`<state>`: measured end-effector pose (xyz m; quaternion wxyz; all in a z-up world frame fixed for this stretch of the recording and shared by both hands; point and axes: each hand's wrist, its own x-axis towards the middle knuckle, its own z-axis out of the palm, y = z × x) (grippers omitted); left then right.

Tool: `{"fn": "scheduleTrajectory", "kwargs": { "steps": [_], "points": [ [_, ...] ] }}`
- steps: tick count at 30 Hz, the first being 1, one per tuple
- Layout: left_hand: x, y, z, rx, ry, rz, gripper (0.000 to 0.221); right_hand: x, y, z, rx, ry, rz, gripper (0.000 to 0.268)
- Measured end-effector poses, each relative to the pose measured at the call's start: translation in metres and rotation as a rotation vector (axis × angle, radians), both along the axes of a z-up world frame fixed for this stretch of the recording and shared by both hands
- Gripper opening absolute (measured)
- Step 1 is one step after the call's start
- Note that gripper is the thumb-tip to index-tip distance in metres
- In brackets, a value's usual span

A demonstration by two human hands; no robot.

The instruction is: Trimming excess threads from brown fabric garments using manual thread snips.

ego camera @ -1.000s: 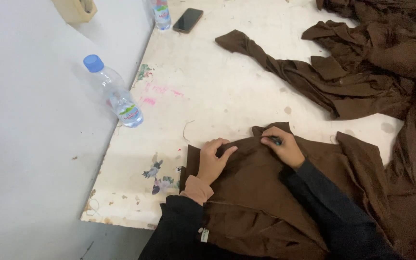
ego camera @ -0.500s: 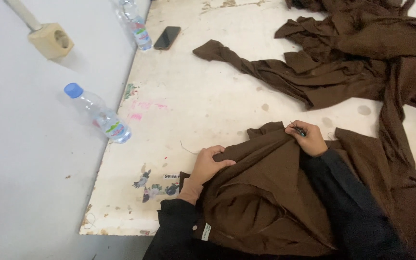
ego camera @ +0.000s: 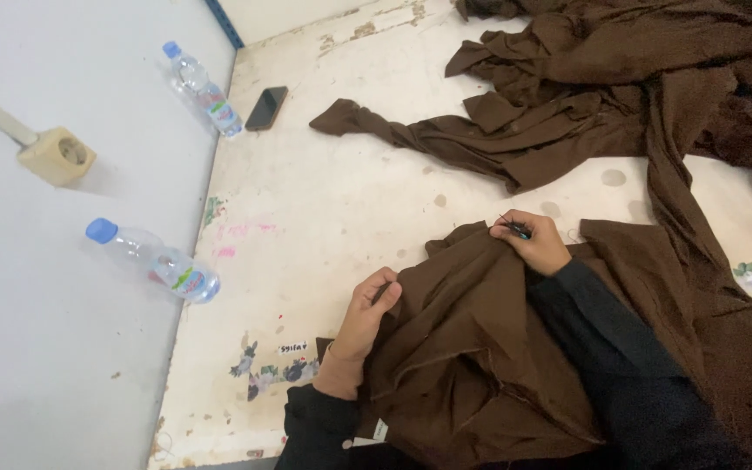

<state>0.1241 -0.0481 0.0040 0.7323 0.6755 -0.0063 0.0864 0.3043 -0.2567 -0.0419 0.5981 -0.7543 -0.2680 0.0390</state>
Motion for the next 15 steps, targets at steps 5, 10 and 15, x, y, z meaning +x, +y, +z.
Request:
{"fn": "scheduleTrajectory", "kwargs": {
  "steps": [5, 10, 15],
  "points": [
    [-0.007, -0.008, 0.006, -0.202, 0.022, 0.017, 0.02, -0.005, -0.004, 0.009, 0.03, 0.025, 0.009, 0.016],
    [-0.023, 0.014, 0.001, -0.409, 0.077, 0.115, 0.032, -0.01, -0.008, 0.013, -0.028, 0.029, 0.134, 0.027],
    [-0.07, 0.026, 0.073, 0.155, -0.208, 0.316, 0.039, -0.023, -0.023, 0.023, -0.231, -0.169, 0.154, 0.024]
  ]
}}
